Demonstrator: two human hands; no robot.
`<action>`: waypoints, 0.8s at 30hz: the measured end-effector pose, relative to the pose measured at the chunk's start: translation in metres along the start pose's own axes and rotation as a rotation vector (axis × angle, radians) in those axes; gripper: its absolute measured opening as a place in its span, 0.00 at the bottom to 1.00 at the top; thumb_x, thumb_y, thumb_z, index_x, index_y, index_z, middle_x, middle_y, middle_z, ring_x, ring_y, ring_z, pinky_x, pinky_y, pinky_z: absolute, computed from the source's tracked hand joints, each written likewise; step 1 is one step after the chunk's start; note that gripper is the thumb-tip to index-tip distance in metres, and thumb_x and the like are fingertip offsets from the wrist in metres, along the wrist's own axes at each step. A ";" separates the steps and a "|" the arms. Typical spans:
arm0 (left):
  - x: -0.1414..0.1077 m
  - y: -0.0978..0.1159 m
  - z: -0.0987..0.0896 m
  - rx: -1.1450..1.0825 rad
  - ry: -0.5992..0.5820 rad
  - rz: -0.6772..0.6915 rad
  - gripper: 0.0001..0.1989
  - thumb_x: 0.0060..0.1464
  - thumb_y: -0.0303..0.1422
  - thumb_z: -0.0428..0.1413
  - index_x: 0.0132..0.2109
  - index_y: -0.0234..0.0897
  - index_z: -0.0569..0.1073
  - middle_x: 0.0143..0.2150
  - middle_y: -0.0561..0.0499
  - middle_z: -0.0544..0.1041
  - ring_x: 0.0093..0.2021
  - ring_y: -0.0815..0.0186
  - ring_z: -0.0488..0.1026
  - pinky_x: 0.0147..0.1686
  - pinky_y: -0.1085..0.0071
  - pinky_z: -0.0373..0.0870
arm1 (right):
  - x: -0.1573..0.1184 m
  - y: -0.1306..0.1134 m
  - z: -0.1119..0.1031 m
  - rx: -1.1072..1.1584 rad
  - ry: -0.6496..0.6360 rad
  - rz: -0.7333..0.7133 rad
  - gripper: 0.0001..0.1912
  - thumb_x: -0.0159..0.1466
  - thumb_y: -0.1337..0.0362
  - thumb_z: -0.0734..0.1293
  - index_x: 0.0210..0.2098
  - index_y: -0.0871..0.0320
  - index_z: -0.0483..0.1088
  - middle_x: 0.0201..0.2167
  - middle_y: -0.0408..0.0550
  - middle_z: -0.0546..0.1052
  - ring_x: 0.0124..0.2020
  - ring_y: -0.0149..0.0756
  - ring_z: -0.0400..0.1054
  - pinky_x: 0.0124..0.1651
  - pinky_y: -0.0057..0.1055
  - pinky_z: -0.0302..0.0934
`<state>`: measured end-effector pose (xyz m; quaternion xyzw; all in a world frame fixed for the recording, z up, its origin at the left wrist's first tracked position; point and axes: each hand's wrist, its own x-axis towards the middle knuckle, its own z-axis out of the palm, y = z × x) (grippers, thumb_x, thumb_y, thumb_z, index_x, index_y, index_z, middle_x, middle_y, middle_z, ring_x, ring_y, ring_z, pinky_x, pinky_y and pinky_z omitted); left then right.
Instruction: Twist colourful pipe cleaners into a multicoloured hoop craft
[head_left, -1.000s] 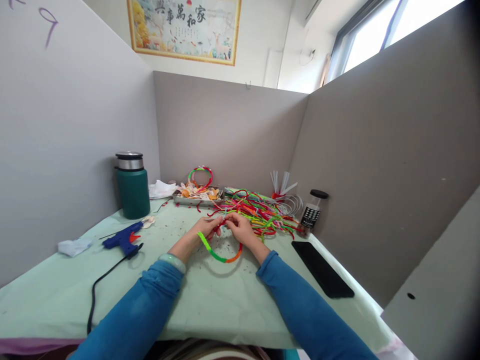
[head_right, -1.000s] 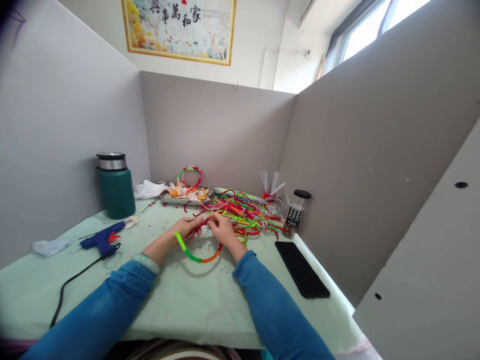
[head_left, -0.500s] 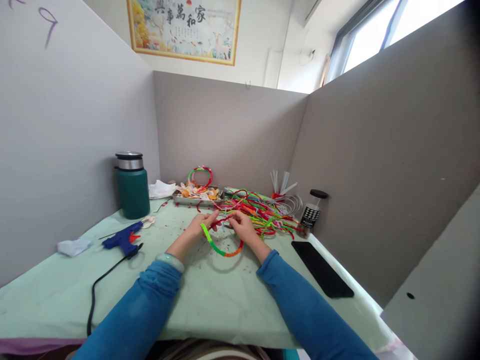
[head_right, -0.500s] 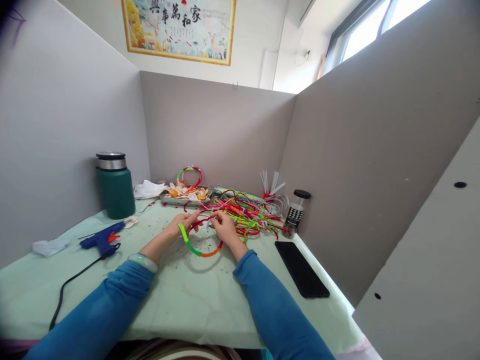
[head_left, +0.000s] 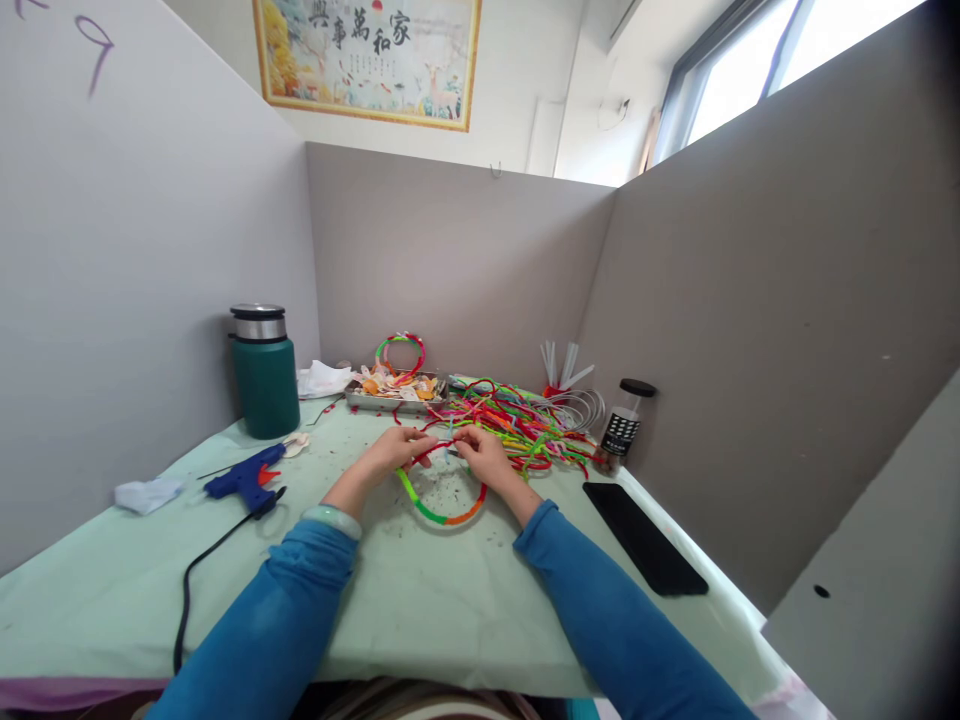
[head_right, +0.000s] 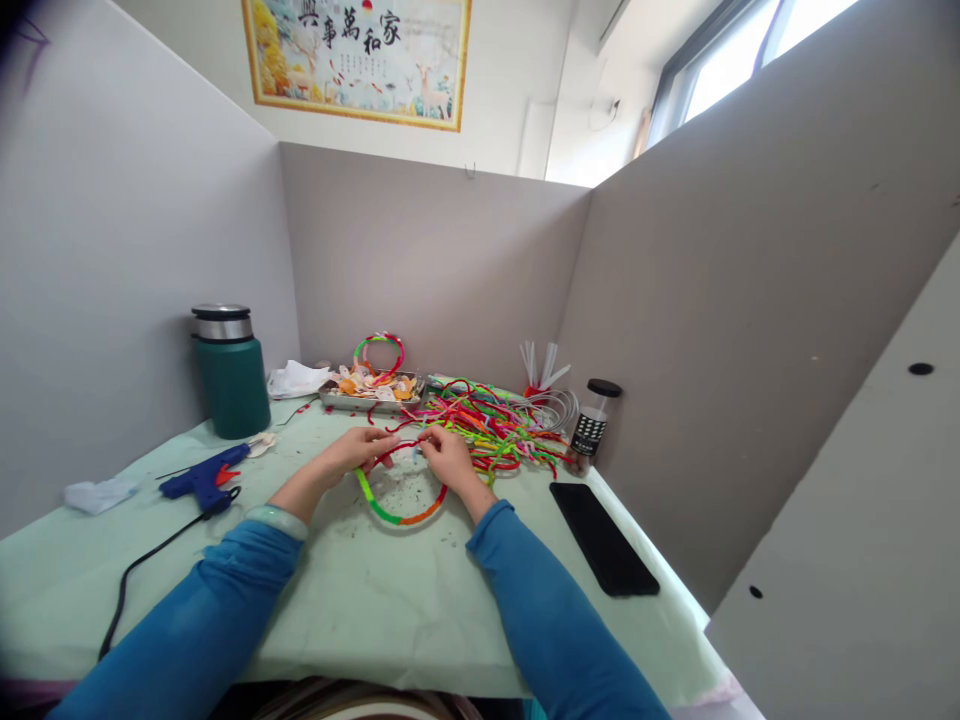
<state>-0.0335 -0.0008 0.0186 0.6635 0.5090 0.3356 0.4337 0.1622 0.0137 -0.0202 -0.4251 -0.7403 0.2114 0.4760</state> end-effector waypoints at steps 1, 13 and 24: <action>0.002 -0.003 0.001 0.062 0.017 0.006 0.33 0.37 0.54 0.59 0.44 0.31 0.74 0.25 0.47 0.77 0.17 0.73 0.60 0.19 0.75 0.53 | 0.000 0.001 0.000 -0.035 0.008 -0.006 0.08 0.57 0.64 0.61 0.35 0.57 0.70 0.27 0.43 0.72 0.26 0.31 0.63 0.30 0.27 0.56; 0.003 -0.003 0.006 0.635 0.322 0.182 0.21 0.45 0.44 0.59 0.46 0.42 0.77 0.35 0.47 0.79 0.38 0.59 0.73 0.37 0.71 0.61 | 0.000 0.005 0.003 -0.214 0.045 -0.009 0.08 0.56 0.67 0.61 0.32 0.56 0.72 0.25 0.43 0.73 0.26 0.32 0.63 0.30 0.27 0.55; -0.004 -0.005 0.015 0.897 0.292 0.408 0.11 0.54 0.36 0.52 0.40 0.40 0.78 0.37 0.44 0.77 0.43 0.58 0.69 0.42 0.68 0.60 | -0.001 0.003 0.008 -0.178 0.002 -0.068 0.08 0.55 0.69 0.61 0.31 0.56 0.72 0.26 0.43 0.73 0.27 0.33 0.64 0.31 0.27 0.55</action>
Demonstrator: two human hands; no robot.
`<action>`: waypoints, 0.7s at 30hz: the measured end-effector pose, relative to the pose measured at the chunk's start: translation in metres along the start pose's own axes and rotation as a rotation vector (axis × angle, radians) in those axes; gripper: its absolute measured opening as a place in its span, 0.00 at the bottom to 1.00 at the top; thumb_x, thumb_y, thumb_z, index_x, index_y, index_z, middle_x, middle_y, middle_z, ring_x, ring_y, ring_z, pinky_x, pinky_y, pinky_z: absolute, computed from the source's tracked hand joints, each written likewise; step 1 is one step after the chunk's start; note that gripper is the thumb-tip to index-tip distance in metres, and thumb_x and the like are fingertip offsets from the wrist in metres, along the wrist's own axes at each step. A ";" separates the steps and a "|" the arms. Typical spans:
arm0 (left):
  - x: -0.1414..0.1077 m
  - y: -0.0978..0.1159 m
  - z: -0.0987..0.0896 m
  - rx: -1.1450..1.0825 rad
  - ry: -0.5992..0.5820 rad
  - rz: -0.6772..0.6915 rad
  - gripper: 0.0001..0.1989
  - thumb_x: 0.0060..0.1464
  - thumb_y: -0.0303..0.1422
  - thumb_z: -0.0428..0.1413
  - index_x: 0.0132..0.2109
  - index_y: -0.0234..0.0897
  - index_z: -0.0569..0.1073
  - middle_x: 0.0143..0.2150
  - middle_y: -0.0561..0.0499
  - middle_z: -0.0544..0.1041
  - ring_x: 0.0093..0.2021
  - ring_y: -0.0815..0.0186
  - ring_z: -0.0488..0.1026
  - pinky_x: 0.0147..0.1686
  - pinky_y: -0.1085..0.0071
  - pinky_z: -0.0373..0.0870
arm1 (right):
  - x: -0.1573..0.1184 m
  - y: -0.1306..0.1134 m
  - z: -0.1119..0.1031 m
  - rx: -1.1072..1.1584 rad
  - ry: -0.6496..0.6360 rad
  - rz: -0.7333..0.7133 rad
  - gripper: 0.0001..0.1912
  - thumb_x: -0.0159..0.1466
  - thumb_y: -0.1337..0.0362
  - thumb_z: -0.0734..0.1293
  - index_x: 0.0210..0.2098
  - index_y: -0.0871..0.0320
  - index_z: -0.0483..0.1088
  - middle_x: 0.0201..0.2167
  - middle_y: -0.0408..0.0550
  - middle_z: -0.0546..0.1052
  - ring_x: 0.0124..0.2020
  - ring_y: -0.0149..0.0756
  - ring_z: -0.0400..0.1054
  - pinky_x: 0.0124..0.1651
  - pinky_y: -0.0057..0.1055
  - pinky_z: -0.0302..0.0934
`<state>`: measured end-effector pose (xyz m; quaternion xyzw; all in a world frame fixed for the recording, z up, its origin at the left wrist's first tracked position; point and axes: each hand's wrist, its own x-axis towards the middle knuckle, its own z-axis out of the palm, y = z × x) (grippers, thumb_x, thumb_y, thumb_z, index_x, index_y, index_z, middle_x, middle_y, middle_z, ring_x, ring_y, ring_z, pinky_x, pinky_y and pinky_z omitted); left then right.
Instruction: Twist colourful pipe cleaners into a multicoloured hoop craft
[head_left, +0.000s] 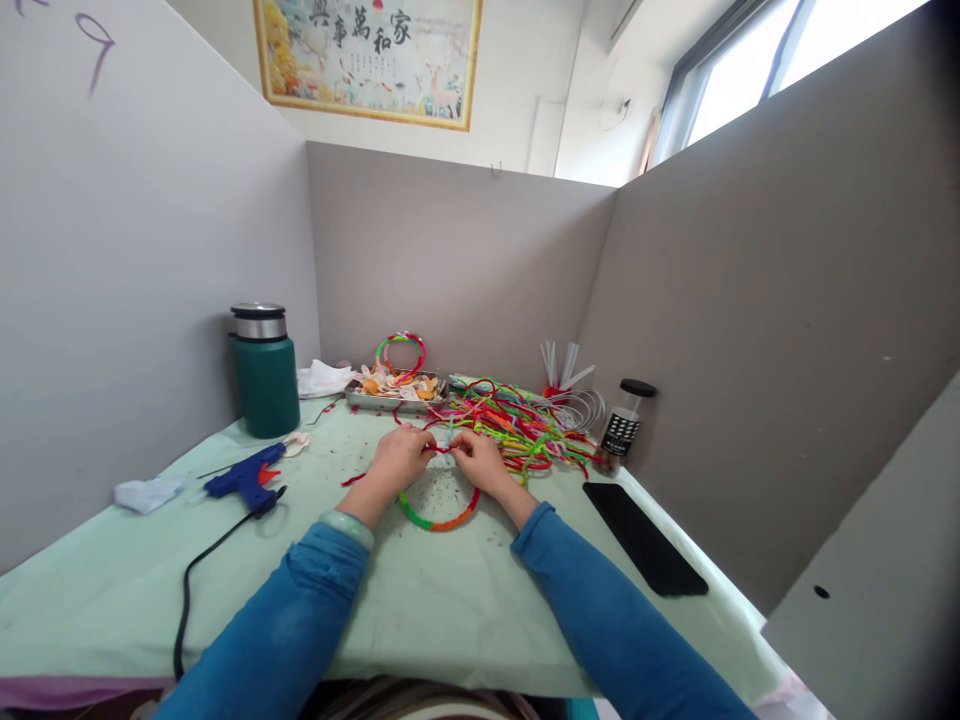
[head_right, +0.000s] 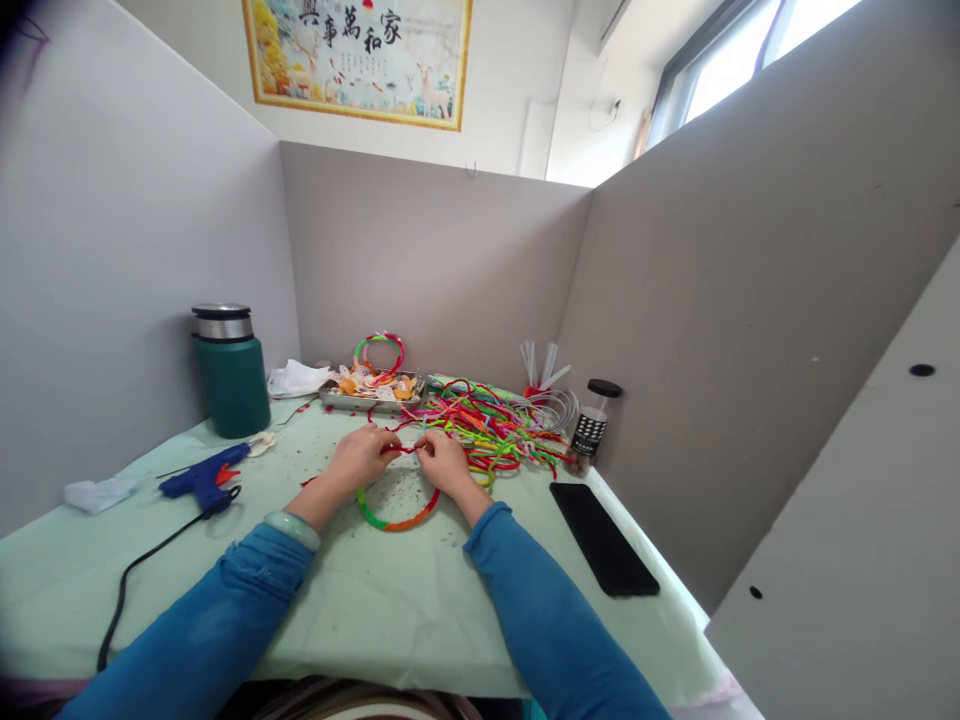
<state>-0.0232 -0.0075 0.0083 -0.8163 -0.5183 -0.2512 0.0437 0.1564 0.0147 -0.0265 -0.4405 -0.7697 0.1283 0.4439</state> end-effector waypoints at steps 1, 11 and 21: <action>0.000 0.000 0.001 -0.005 -0.003 0.017 0.11 0.54 0.35 0.52 0.40 0.40 0.77 0.37 0.44 0.76 0.42 0.58 0.70 0.41 0.68 0.60 | 0.000 0.000 0.000 0.004 -0.005 0.000 0.08 0.55 0.69 0.61 0.31 0.56 0.72 0.26 0.43 0.73 0.27 0.33 0.64 0.31 0.27 0.55; -0.001 0.002 0.000 0.078 0.010 0.108 0.13 0.58 0.33 0.47 0.37 0.38 0.76 0.37 0.46 0.73 0.35 0.64 0.70 0.33 0.71 0.58 | -0.001 -0.007 0.001 -0.020 -0.058 0.003 0.06 0.55 0.69 0.62 0.30 0.57 0.70 0.27 0.43 0.74 0.28 0.32 0.65 0.33 0.27 0.56; 0.000 0.003 0.004 0.101 0.018 0.175 0.12 0.59 0.32 0.46 0.38 0.39 0.75 0.40 0.47 0.74 0.35 0.65 0.71 0.32 0.72 0.58 | -0.003 -0.009 0.004 -0.017 -0.130 -0.023 0.04 0.56 0.70 0.63 0.28 0.59 0.69 0.25 0.43 0.72 0.26 0.30 0.63 0.30 0.25 0.54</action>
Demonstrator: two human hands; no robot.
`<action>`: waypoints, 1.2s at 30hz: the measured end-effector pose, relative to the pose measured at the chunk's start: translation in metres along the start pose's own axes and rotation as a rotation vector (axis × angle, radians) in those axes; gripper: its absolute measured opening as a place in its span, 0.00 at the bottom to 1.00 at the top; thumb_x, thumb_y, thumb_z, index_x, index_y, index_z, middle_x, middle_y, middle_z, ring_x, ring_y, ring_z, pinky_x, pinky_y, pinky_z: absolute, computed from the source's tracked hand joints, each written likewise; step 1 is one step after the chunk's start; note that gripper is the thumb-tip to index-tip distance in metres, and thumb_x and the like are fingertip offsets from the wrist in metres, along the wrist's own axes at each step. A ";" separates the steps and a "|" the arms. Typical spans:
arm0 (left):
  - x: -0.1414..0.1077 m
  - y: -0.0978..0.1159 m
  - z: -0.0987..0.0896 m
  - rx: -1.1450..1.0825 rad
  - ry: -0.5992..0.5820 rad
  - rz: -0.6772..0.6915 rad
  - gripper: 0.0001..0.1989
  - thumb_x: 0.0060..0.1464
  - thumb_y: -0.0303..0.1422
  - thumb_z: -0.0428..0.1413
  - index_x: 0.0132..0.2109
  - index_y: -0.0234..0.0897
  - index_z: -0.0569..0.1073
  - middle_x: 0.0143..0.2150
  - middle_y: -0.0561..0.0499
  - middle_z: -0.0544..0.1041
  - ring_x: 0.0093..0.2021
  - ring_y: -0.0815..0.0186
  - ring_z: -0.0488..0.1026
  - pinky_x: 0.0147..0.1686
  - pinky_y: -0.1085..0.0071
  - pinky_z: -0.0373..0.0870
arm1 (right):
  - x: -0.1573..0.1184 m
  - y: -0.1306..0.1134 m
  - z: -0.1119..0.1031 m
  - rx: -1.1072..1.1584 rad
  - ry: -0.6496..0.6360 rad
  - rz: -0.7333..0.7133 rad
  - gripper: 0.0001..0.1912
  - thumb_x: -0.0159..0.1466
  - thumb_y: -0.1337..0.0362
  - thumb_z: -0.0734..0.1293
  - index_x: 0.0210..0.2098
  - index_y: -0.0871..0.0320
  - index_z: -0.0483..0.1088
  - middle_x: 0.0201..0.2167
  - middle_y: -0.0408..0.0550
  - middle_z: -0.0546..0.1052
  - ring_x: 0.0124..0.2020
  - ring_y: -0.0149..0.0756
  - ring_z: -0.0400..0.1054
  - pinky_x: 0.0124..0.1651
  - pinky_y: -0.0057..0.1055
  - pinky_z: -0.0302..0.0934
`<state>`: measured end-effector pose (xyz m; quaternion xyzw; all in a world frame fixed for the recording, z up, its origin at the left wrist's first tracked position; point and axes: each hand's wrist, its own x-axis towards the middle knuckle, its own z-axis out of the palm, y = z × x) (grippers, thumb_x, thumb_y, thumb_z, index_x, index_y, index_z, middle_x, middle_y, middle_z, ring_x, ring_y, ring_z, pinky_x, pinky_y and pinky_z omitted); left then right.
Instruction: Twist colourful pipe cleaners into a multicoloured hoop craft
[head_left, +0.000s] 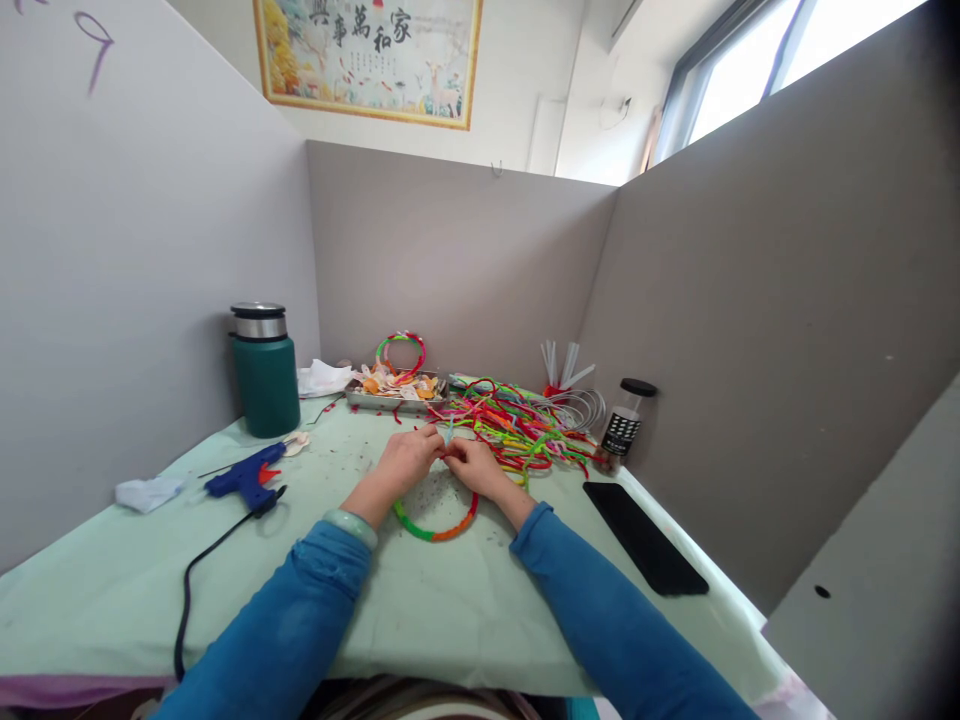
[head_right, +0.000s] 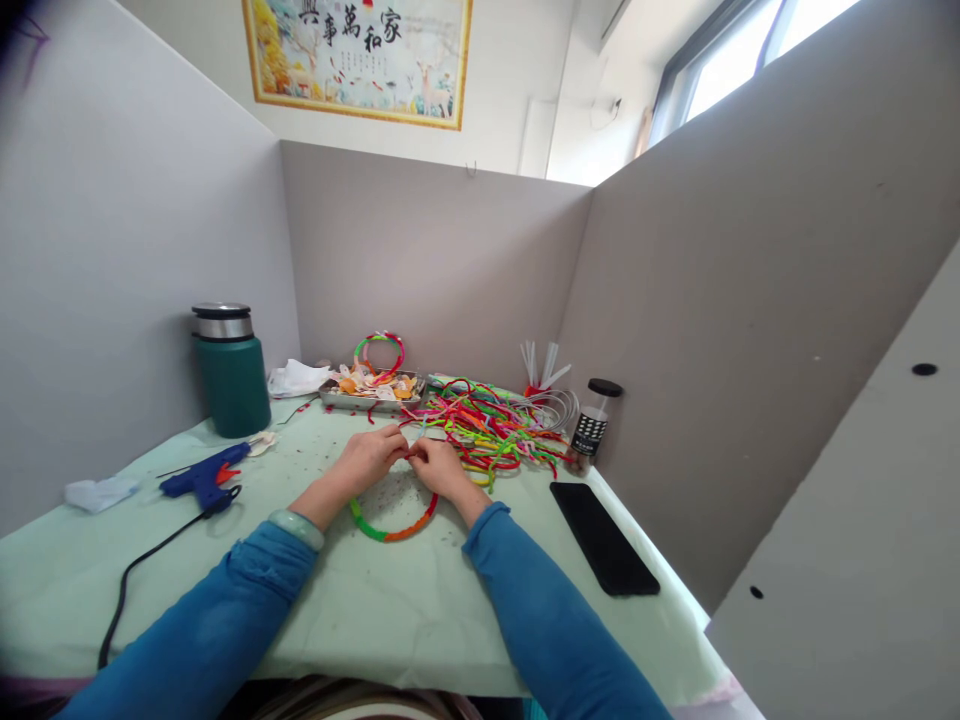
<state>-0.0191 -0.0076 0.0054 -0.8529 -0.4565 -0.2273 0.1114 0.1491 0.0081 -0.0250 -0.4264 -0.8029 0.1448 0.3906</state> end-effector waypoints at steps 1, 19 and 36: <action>0.000 0.000 0.000 -0.007 0.000 -0.010 0.12 0.58 0.32 0.46 0.38 0.39 0.74 0.40 0.47 0.75 0.36 0.65 0.71 0.32 0.72 0.58 | 0.000 -0.001 0.000 0.010 -0.010 -0.012 0.03 0.56 0.70 0.63 0.27 0.59 0.68 0.24 0.43 0.72 0.26 0.30 0.62 0.29 0.25 0.54; 0.007 -0.010 0.007 -0.472 -0.086 -0.323 0.08 0.51 0.31 0.50 0.33 0.37 0.73 0.30 0.51 0.78 0.31 0.67 0.70 0.31 0.73 0.59 | 0.006 0.002 -0.016 0.524 -0.021 0.350 0.18 0.64 0.55 0.56 0.35 0.62 0.70 0.27 0.49 0.75 0.20 0.29 0.67 0.19 0.23 0.56; 0.009 -0.007 0.008 -0.722 -0.068 -0.299 0.06 0.44 0.34 0.53 0.29 0.35 0.71 0.25 0.52 0.73 0.27 0.69 0.65 0.29 0.74 0.60 | 0.001 -0.005 -0.011 -0.066 -0.064 0.006 0.08 0.58 0.59 0.67 0.30 0.58 0.74 0.25 0.42 0.73 0.26 0.29 0.62 0.29 0.25 0.50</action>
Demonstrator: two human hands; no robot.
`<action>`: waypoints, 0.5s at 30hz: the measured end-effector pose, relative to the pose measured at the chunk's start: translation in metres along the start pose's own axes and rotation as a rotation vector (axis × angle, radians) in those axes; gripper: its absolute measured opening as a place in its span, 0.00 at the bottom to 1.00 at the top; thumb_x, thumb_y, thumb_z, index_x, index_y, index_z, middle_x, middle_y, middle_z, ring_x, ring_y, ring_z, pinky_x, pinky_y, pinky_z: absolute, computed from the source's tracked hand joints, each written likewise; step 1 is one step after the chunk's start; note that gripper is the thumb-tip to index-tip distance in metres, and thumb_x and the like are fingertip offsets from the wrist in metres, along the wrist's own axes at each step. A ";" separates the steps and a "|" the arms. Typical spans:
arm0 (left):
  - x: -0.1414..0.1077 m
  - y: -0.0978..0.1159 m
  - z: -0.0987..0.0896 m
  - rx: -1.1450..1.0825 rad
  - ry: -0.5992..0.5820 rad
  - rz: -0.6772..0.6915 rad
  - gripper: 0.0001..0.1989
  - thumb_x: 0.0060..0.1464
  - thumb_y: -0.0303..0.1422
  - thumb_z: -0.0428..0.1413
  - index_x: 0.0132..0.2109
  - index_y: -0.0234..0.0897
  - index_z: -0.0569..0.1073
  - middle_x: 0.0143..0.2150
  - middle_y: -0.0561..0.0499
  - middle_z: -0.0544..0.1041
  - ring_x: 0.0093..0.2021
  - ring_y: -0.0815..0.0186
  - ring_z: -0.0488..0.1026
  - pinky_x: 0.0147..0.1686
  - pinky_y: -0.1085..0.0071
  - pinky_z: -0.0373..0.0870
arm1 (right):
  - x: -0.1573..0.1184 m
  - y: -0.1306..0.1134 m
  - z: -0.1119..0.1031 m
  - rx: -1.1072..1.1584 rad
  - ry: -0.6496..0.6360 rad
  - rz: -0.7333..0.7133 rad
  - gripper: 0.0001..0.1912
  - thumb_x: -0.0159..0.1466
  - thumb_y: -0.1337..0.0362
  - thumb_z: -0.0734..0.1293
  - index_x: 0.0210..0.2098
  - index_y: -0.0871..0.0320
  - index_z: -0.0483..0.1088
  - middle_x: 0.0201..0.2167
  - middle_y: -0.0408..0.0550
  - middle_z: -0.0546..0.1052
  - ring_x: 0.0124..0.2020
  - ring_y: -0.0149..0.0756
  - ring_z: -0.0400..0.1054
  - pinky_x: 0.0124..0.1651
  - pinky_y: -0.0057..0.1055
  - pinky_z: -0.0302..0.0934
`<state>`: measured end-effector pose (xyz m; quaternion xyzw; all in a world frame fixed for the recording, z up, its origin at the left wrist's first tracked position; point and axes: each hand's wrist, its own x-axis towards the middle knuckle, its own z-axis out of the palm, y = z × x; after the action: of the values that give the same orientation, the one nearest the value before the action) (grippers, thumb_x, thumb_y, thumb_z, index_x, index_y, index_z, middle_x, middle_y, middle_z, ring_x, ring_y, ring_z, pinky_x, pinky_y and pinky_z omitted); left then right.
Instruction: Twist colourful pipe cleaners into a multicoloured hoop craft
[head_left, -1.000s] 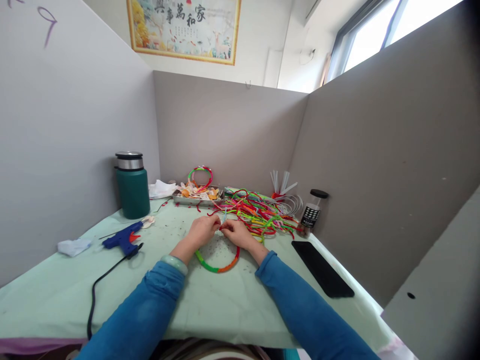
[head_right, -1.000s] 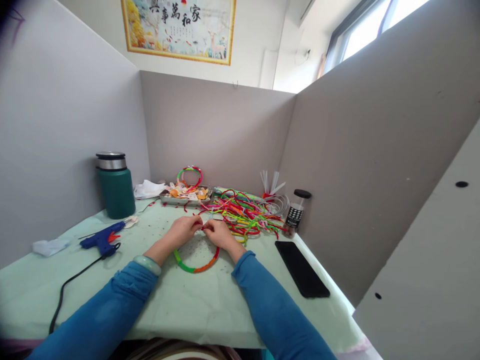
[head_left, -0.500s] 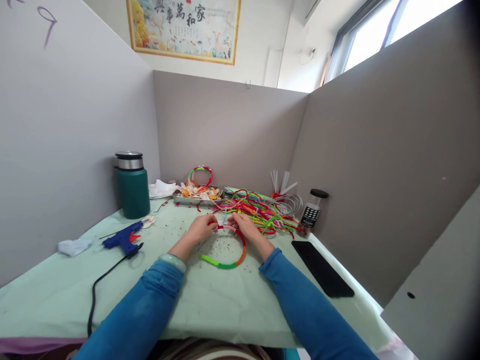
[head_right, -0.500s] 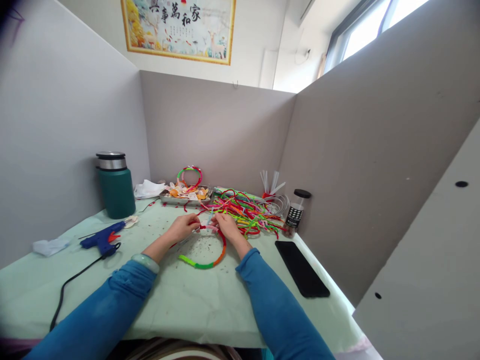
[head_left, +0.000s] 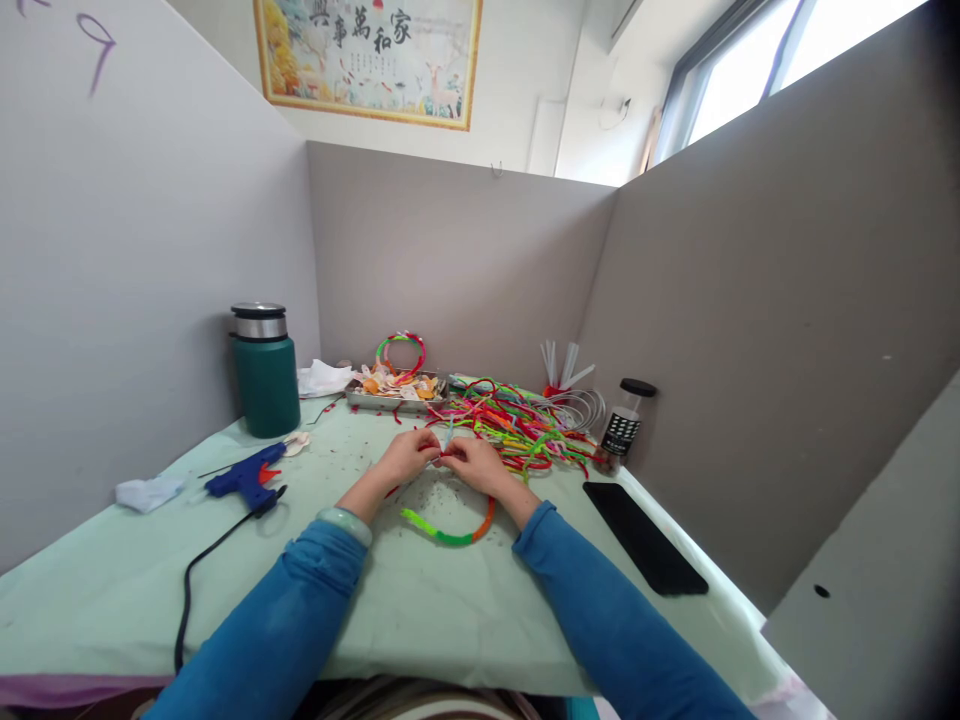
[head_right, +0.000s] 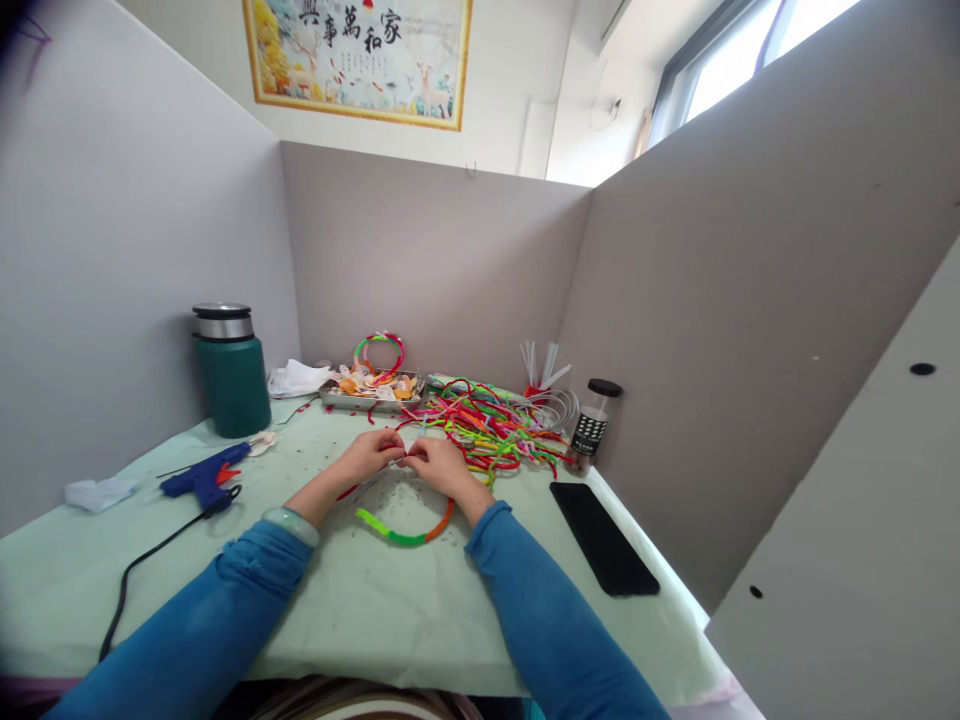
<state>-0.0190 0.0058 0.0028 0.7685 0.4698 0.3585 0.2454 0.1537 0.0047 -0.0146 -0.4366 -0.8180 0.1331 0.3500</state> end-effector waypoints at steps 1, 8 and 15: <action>-0.001 0.001 0.000 -0.042 -0.009 -0.012 0.07 0.44 0.35 0.53 0.29 0.35 0.70 0.25 0.53 0.73 0.26 0.69 0.65 0.28 0.74 0.60 | 0.000 -0.001 -0.001 0.007 0.004 -0.016 0.08 0.58 0.60 0.67 0.30 0.58 0.73 0.25 0.42 0.73 0.26 0.29 0.62 0.29 0.25 0.50; -0.009 0.013 -0.003 -0.373 -0.116 -0.182 0.15 0.41 0.41 0.56 0.33 0.34 0.67 0.24 0.51 0.75 0.18 0.74 0.59 0.19 0.75 0.56 | -0.004 -0.012 -0.010 0.149 0.024 -0.090 0.08 0.59 0.64 0.65 0.26 0.59 0.72 0.22 0.41 0.71 0.24 0.28 0.60 0.29 0.24 0.51; -0.011 0.013 -0.010 -0.519 -0.139 -0.283 0.20 0.38 0.44 0.61 0.34 0.30 0.74 0.28 0.49 0.76 0.20 0.74 0.62 0.21 0.74 0.58 | -0.005 -0.012 -0.013 0.267 0.027 -0.119 0.10 0.60 0.60 0.64 0.28 0.59 0.73 0.23 0.43 0.71 0.26 0.30 0.61 0.30 0.25 0.54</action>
<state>-0.0234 -0.0095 0.0145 0.6297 0.4469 0.3753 0.5128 0.1571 -0.0074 -0.0008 -0.3384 -0.8129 0.2138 0.4232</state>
